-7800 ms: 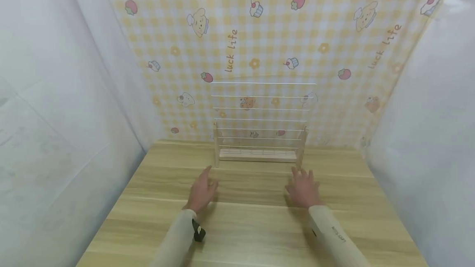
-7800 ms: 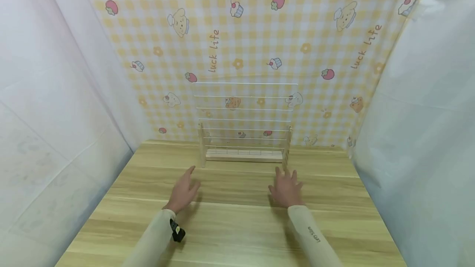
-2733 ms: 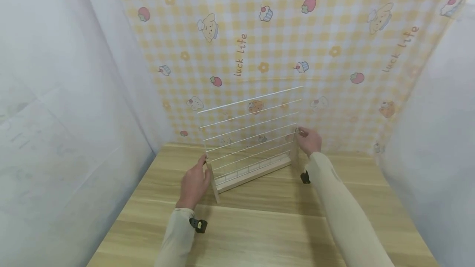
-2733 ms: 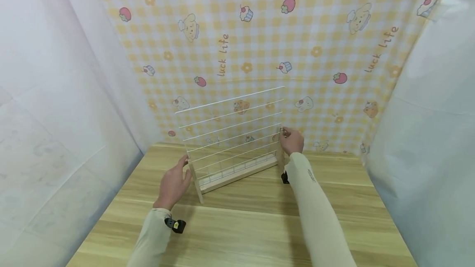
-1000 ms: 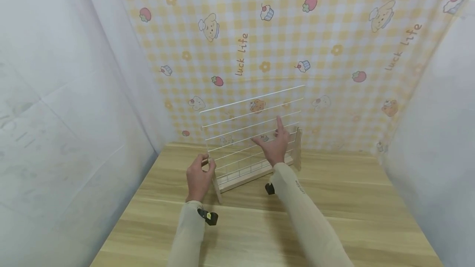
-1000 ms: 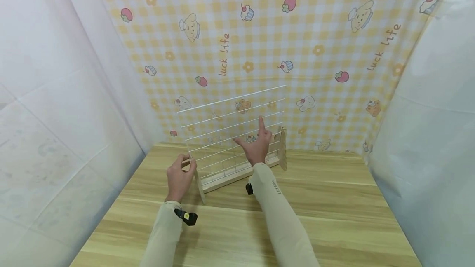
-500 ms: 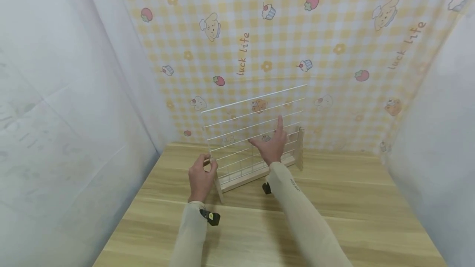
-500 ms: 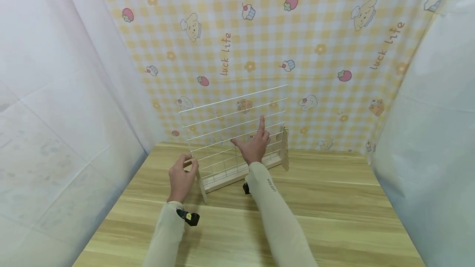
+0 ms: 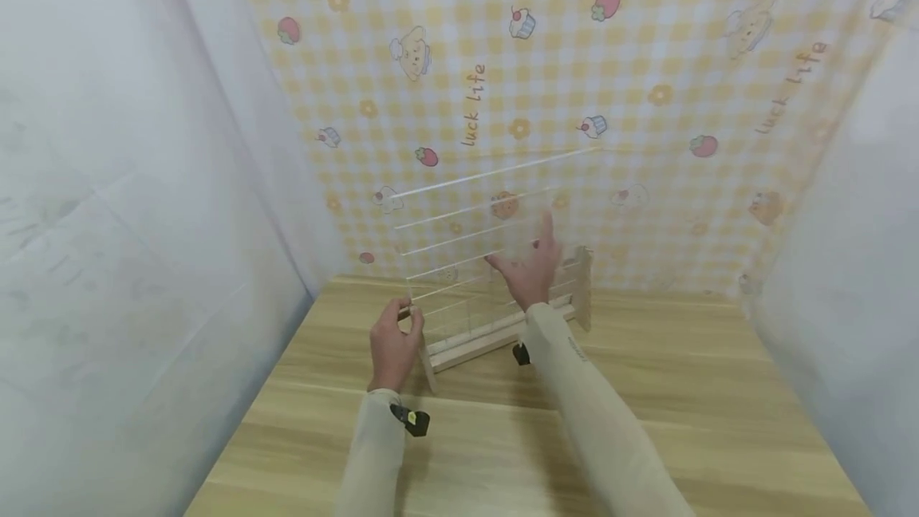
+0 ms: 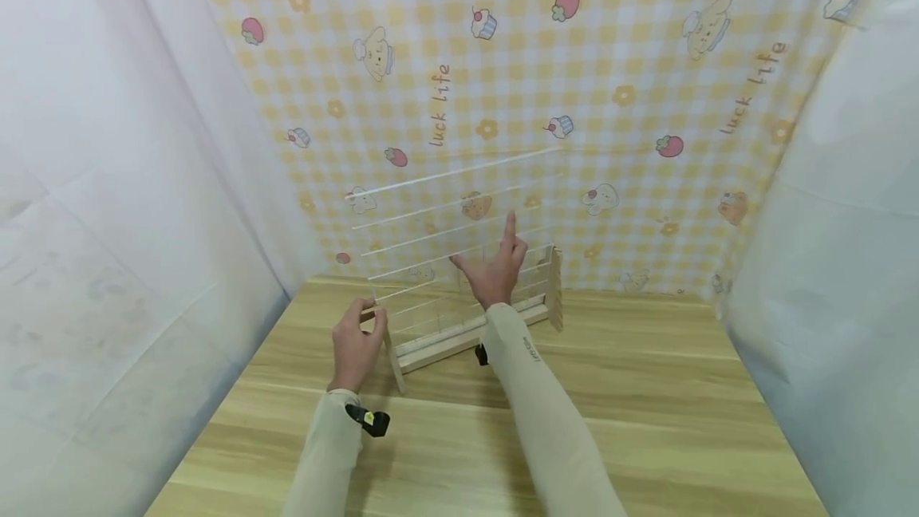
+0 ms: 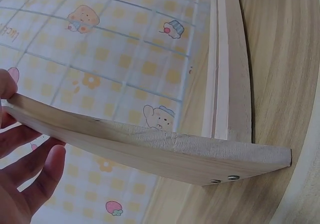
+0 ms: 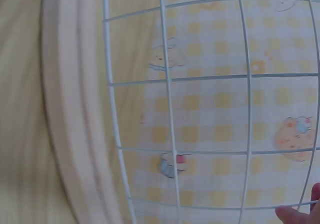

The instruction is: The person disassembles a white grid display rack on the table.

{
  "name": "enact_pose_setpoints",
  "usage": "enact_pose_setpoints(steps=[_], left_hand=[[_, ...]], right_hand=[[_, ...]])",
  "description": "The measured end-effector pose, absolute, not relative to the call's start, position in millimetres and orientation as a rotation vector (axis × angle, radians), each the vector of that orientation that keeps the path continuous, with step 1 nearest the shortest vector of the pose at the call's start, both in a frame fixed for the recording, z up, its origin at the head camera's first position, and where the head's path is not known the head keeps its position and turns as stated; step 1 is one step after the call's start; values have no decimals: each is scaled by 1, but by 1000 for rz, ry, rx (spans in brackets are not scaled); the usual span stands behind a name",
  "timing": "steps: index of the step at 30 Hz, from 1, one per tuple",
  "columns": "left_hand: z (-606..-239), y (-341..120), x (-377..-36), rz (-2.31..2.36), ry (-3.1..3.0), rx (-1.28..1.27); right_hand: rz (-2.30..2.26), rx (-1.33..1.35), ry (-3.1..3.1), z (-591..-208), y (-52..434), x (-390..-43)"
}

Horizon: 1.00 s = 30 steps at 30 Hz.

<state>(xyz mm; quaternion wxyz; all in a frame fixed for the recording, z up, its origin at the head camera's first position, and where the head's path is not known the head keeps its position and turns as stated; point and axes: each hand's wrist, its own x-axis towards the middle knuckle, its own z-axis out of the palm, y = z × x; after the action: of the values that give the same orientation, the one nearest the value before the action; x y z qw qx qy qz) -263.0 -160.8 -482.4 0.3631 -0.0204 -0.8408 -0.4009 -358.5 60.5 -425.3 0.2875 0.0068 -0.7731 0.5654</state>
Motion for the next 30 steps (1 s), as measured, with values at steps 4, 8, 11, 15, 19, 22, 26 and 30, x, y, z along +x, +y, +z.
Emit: enact_pose_setpoints(steps=[4, 8, 11, 15, 19, 22, 26, 30], left_hand=[[-482, -164, -264, -1027, -2145, -75], [-485, -164, -266, -1045, -2162, -91], [-485, -163, -266, -1066, -2166, -76], [-486, -164, -264, -1085, -2172, -64], [-487, -163, -261, -1111, -2185, -67], [-487, -162, -260, -1123, -2182, -61], [-488, -160, -259, -1127, -2182, -58], [-489, -159, -259, -1137, -2177, -55]], right_hand=[[1470, 24, -2075, -408, 56, -363], [1432, 41, -2005, -398, 57, -363], [1434, 73, -1962, -391, 57, -362], [1400, 88, -1959, -383, 56, -359], [1351, 101, -1972, -375, 56, -356], [1305, 128, -1979, -370, 56, -354], [1220, 153, -1961, -364, 57, -355], [1188, 156, -1929, -353, 59, -356]])
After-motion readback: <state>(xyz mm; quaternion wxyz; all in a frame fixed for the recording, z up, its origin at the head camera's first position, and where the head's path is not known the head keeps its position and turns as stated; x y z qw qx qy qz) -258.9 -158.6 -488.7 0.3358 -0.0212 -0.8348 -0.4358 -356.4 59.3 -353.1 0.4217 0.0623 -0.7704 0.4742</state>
